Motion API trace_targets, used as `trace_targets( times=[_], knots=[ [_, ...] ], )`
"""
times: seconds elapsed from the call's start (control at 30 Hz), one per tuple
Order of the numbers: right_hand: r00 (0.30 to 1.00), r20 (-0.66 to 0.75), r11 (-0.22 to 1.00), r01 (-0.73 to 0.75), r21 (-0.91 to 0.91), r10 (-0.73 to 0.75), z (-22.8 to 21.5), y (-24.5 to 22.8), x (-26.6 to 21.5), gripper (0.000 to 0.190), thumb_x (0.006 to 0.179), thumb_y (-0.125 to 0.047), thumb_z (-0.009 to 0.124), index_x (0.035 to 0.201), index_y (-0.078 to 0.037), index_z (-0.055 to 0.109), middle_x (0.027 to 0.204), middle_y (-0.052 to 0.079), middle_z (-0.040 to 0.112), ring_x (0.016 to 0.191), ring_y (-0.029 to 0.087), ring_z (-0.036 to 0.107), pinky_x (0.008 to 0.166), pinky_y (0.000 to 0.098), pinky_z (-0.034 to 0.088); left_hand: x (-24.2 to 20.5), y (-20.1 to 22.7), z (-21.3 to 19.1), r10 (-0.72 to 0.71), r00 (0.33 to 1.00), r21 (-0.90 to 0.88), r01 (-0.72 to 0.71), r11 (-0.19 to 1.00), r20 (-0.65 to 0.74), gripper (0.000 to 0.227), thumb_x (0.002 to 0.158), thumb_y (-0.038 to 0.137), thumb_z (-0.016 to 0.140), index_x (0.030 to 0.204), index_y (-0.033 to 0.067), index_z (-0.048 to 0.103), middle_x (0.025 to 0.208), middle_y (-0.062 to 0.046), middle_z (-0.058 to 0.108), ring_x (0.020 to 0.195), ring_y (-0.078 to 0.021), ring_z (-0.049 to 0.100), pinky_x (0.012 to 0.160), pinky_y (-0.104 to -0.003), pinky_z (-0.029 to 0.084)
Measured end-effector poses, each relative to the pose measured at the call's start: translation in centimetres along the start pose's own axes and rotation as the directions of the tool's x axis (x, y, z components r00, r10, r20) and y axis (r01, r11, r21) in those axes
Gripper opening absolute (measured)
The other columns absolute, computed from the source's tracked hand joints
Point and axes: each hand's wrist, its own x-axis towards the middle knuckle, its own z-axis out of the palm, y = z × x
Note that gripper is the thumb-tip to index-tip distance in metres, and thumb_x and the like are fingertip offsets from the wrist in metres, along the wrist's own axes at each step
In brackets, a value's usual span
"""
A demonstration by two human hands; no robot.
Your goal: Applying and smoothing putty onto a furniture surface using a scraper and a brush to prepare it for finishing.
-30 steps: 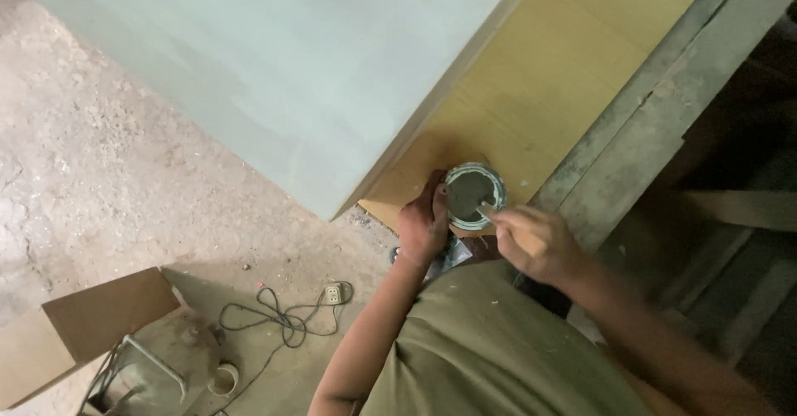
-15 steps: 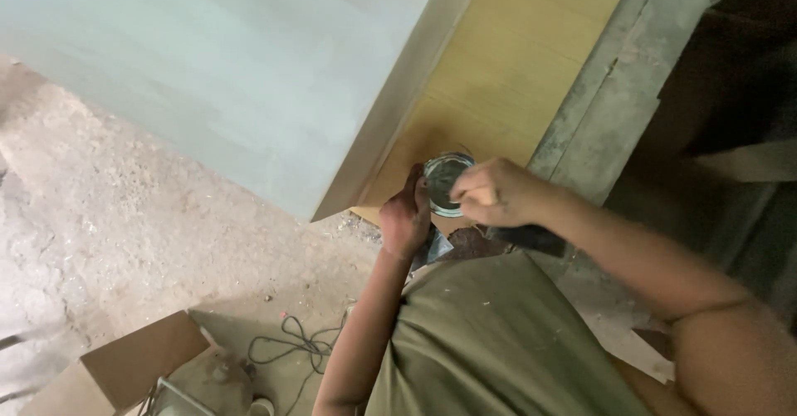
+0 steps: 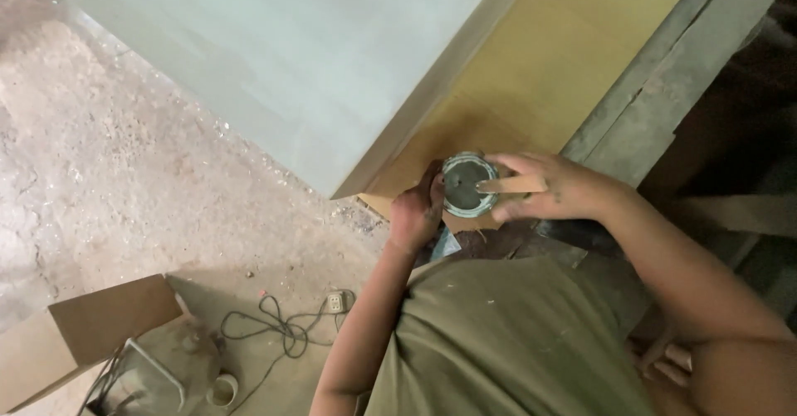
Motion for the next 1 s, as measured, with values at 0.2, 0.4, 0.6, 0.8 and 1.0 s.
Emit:
trace_targets(
  times=[0.2, 0.4, 0.6, 0.8, 1.0],
  knots=[
    [0.955, -0.212, 0.944, -0.251, -0.212, 0.207, -4.5, 6.8, 0.7, 0.042, 0.094, -0.035, 0.069, 0.122, -0.004, 0.070, 0.112, 0.021, 0.073, 0.103, 0.039, 0.068, 0.080, 0.0522, 0.054, 2.1, -1.3, -1.8, 0.113, 0.992, -0.103, -0.107, 0.989, 0.055, 0.058, 0.107, 0.052, 0.030, 0.148, 0.0185, 0.054, 0.086, -0.025, 0.075, 0.086, -0.0405, 0.076, 0.073, -0.051, 0.059],
    [0.756, -0.629, 0.837, -0.217, -0.503, -0.182, -6.9, 16.5, 10.7, 0.028, 0.100, -0.021, 0.063, 0.124, -0.013, 0.074, 0.104, 0.012, 0.072, 0.097, 0.031, 0.070, 0.083, 0.0408, 0.057, 3.4, -1.8, -1.4, 0.013, 0.978, -0.028, -0.008, 1.000, 0.210, 0.058, 0.106, 0.064, 0.027, 0.149, 0.0350, 0.052, 0.104, -0.017, 0.078, 0.108, -0.0362, 0.072, 0.097, -0.049, 0.056],
    [0.947, -0.264, 0.981, 0.157, -0.111, -0.181, 2.7, 4.0, 2.3, 0.076, 0.071, -0.013, 0.079, 0.143, -0.001, 0.056, 0.142, 0.032, 0.050, 0.135, 0.055, 0.041, 0.113, 0.0663, 0.035, 0.5, -2.6, 1.7, 0.168, 0.919, 0.150, -0.122, 0.981, -0.356, 0.045, 0.108, 0.050, 0.040, 0.130, 0.0257, 0.071, 0.062, -0.015, 0.071, 0.072, -0.0289, 0.077, 0.066, -0.037, 0.060],
    [0.769, -0.590, 0.764, 0.528, 0.371, -0.245, 9.1, 2.8, 3.7, 0.042, 0.106, -0.039, 0.052, 0.097, 0.001, 0.059, 0.095, 0.014, 0.056, 0.099, 0.032, 0.059, 0.090, 0.0453, 0.047, -0.7, -0.7, 0.5, 0.001, 0.970, -0.141, -0.037, 0.989, -0.244, 0.046, 0.108, 0.041, 0.042, 0.140, 0.0150, 0.063, 0.078, -0.030, 0.072, 0.084, -0.0482, 0.073, 0.074, -0.059, 0.058],
    [0.662, -0.493, 0.637, 0.730, 0.249, -0.565, 7.6, 2.8, 8.0, 0.068, 0.089, -0.070, 0.048, 0.048, -0.016, 0.044, 0.048, -0.004, 0.038, 0.043, 0.015, 0.039, 0.045, 0.0284, 0.035, -1.4, 0.8, -1.2, -0.044, 0.982, -0.122, 0.022, 0.992, -0.183, 0.052, 0.108, 0.048, 0.034, 0.143, 0.0193, 0.059, 0.085, -0.025, 0.074, 0.084, -0.0486, 0.072, 0.074, -0.060, 0.056]
  ],
)
